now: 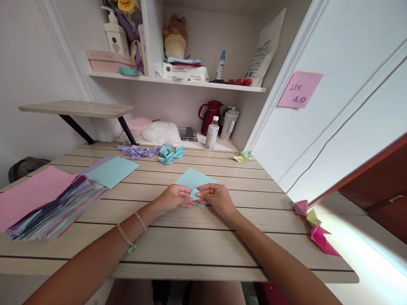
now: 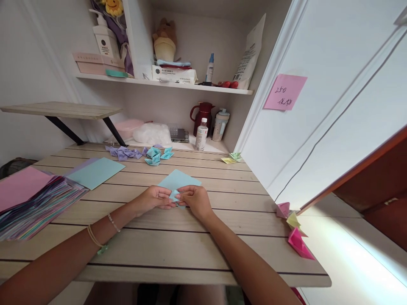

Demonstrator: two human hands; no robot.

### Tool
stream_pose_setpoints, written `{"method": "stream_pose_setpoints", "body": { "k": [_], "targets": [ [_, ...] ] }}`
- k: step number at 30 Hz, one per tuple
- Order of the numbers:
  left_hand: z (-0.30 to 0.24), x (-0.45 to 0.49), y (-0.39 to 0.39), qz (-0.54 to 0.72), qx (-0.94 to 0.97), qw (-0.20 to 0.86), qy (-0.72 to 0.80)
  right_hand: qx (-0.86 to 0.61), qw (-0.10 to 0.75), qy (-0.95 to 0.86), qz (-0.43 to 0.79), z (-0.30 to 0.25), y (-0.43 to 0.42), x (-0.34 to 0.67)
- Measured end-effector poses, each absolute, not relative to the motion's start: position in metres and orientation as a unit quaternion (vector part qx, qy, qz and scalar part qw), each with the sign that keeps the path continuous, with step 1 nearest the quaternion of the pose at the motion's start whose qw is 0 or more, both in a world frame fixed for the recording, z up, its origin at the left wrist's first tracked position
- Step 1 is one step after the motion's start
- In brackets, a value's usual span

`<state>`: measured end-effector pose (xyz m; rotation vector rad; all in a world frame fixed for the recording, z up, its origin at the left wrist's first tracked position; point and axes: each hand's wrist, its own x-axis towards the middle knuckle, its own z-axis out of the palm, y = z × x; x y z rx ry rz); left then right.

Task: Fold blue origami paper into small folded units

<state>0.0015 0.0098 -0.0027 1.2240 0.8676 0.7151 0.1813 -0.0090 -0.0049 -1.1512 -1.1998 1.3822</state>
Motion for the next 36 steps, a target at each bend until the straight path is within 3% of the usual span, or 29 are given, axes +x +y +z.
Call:
{"method": "stream_pose_setpoints", "body": {
  "k": [7, 15, 20, 29, 33, 36],
  "targets": [
    [0.008, -0.001, 0.008, 0.378, 0.477, 0.714, 0.345, -0.392, 0.509, -0.556, 0.526, 0.004, -0.01, 0.183],
    [0.0, 0.005, 0.007, 0.355, 0.446, 0.755, 0.326, -0.428, 0.498, -0.612, 0.44, 0.0, -0.011, 0.183],
    [-0.004, 0.005, 0.008, 0.356, 0.45, 0.749, 0.33, -0.451, 0.509, -0.661, 0.318, -0.004, -0.01, 0.183],
    [-0.005, 0.012, 0.004, 0.378, 0.426, 0.754, 0.328, -0.43, 0.432, -0.776, 0.16, -0.009, -0.013, 0.183],
    [0.0, 0.013, 0.003, 0.398, 0.415, 0.763, 0.296, -0.394, 0.411, -0.807, 0.158, -0.005, -0.02, 0.18],
    [0.001, 0.012, 0.003, 0.408, 0.459, 0.732, 0.296, -0.387, 0.434, -0.778, 0.239, 0.001, -0.022, 0.178]
  ]
}}
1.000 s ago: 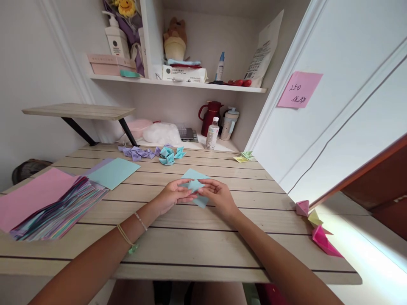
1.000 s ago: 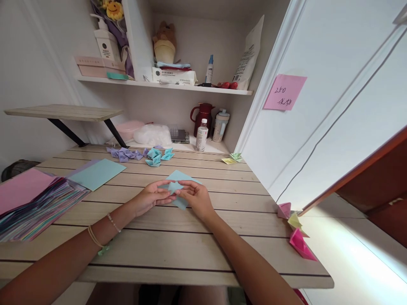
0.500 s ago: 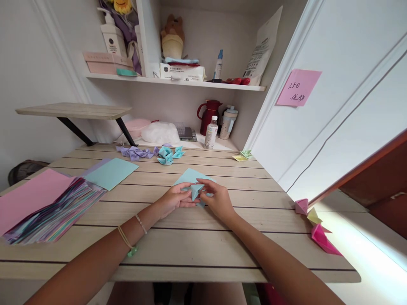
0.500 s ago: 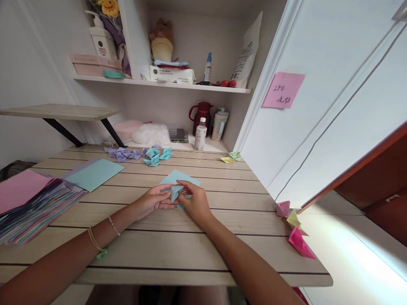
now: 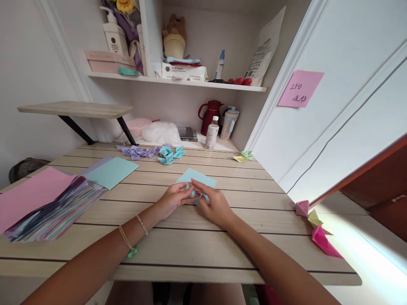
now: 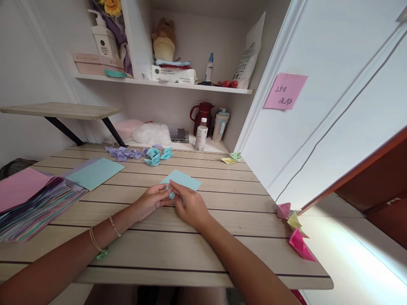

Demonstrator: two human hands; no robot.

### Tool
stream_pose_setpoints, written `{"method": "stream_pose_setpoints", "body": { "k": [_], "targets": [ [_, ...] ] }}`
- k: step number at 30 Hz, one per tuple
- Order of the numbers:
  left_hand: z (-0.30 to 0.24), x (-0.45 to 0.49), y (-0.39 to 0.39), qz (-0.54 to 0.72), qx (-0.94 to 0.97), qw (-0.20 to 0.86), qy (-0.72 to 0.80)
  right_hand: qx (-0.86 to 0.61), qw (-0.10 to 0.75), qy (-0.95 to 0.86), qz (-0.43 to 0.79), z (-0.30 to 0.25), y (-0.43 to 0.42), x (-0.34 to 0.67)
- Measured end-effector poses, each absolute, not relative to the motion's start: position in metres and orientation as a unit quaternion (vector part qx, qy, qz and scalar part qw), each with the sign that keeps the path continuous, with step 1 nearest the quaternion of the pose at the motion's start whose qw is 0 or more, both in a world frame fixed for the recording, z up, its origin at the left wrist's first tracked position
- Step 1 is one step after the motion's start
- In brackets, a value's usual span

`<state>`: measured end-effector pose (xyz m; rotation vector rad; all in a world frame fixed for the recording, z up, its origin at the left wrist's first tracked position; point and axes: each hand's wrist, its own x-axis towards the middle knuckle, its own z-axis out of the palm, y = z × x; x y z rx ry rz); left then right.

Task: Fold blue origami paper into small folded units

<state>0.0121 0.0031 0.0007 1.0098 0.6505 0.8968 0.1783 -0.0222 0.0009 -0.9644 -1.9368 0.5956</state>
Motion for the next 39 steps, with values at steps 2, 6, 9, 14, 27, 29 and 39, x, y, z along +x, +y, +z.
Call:
{"method": "stream_pose_setpoints", "body": {
  "k": [2, 6, 9, 14, 27, 29, 39],
  "targets": [
    [0.0, 0.011, 0.003, 0.402, 0.486, 0.714, 0.304, -0.394, 0.462, -0.726, 0.323, 0.002, -0.021, 0.179],
    [-0.001, 0.011, 0.004, 0.389, 0.511, 0.696, 0.322, -0.412, 0.503, -0.642, 0.407, 0.001, -0.015, 0.18],
    [-0.002, 0.012, 0.003, 0.39, 0.532, 0.673, 0.335, -0.434, 0.49, -0.644, 0.397, 0.001, -0.013, 0.18],
    [-0.005, 0.013, -0.002, 0.375, 0.599, 0.622, 0.338, -0.434, 0.488, -0.672, 0.349, 0.0, -0.012, 0.179],
    [-0.006, 0.01, 0.006, 0.423, 0.643, 0.527, 0.361, -0.454, 0.465, -0.689, 0.322, -0.002, -0.011, 0.182],
    [-0.003, 0.011, 0.005, 0.428, 0.642, 0.525, 0.359, -0.447, 0.469, -0.696, 0.311, -0.001, -0.012, 0.182],
    [0.007, 0.01, 0.001, 0.451, 0.589, 0.573, 0.348, -0.417, 0.508, -0.7, 0.279, -0.001, -0.014, 0.181]
  ]
}}
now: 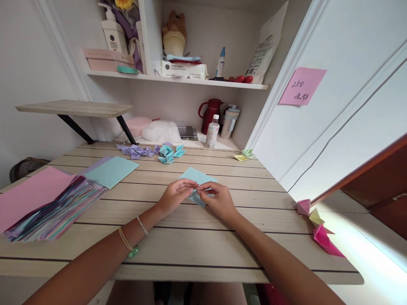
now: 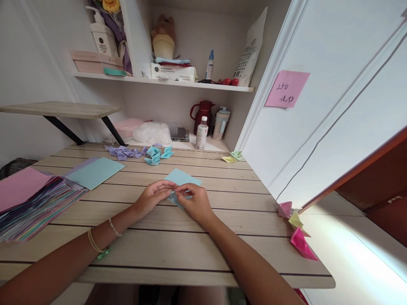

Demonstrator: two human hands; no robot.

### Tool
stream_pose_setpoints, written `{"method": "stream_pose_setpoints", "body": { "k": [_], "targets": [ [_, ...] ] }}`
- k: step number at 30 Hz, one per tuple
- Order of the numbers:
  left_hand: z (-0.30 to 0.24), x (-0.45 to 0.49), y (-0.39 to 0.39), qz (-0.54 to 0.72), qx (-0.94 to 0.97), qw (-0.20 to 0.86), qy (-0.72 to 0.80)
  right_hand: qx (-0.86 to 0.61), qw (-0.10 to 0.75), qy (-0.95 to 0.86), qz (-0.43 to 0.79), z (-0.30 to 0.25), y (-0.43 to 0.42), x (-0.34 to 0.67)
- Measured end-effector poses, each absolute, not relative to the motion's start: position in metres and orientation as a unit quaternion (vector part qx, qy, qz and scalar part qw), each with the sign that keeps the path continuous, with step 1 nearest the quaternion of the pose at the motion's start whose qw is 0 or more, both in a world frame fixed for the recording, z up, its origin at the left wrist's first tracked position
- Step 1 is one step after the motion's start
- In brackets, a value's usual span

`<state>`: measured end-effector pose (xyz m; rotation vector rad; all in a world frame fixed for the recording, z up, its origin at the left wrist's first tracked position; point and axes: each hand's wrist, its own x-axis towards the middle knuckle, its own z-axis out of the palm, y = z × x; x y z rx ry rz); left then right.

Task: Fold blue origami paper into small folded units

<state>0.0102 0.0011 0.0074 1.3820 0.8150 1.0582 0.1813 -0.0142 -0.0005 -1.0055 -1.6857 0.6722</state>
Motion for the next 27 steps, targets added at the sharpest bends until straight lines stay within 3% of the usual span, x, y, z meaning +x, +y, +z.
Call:
{"method": "stream_pose_setpoints", "body": {
  "k": [9, 27],
  "targets": [
    [0.0026, 0.0071, 0.0037, 0.417, 0.548, 0.606, 0.399, -0.382, 0.502, -0.768, 0.112, 0.0045, -0.0175, 0.1852],
    [0.001, 0.007, 0.0048, 0.42, 0.59, 0.564, 0.398, -0.381, 0.428, -0.819, 0.043, 0.0026, -0.0173, 0.1883]
  ]
}}
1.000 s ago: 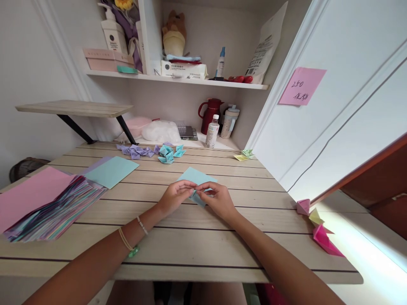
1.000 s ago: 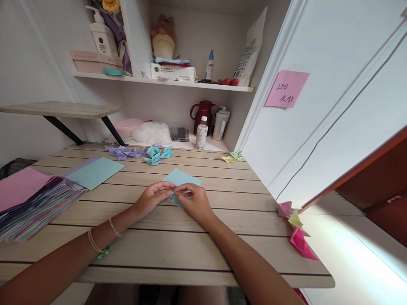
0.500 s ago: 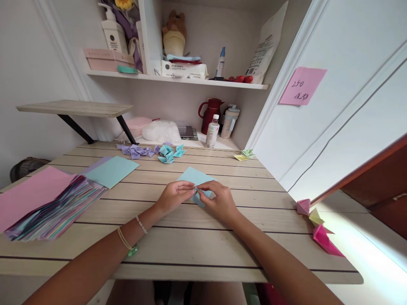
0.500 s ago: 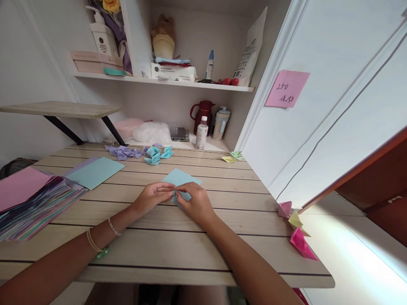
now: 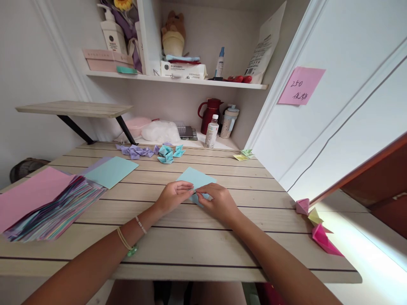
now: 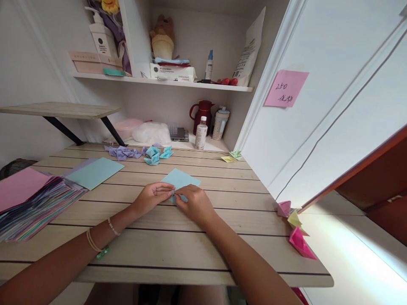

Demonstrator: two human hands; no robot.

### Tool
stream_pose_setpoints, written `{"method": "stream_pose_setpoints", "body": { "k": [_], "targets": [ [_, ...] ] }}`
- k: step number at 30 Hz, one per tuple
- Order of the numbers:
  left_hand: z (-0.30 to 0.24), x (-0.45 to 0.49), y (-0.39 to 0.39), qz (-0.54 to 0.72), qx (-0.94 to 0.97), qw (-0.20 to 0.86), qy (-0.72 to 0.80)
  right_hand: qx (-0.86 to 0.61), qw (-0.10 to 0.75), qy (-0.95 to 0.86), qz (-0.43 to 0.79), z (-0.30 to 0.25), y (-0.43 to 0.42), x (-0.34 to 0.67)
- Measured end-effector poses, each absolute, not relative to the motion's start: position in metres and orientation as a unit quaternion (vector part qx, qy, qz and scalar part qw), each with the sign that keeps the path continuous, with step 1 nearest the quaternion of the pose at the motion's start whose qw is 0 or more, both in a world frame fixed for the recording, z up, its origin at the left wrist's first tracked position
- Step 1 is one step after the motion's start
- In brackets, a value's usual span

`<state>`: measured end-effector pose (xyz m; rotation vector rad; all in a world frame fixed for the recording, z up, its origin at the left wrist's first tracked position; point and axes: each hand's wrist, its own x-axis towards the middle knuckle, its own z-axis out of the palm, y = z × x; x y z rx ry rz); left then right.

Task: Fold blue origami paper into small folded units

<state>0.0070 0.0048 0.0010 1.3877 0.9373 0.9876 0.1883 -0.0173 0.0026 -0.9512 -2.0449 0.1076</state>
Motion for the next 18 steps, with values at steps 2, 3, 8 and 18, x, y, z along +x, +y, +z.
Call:
{"method": "stream_pose_setpoints", "body": {
  "k": [2, 3, 8, 18],
  "targets": [
    [0.0009, 0.0071, 0.0045, 0.419, 0.592, 0.557, 0.404, -0.377, 0.417, -0.827, 0.028, 0.0023, -0.0173, 0.1884],
    [0.0009, 0.0072, 0.0043, 0.418, 0.594, 0.552, 0.408, -0.375, 0.413, -0.83, 0.022, 0.0021, -0.0173, 0.1883],
    [-0.0002, 0.0081, 0.0036, 0.42, 0.604, 0.535, 0.415, -0.372, 0.423, -0.826, 0.023, -0.0013, -0.0177, 0.1853],
    [-0.001, 0.0067, 0.0062, 0.47, 0.589, 0.505, 0.421, -0.421, 0.46, -0.781, 0.005, -0.0022, -0.0179, 0.1818]
  ]
}}
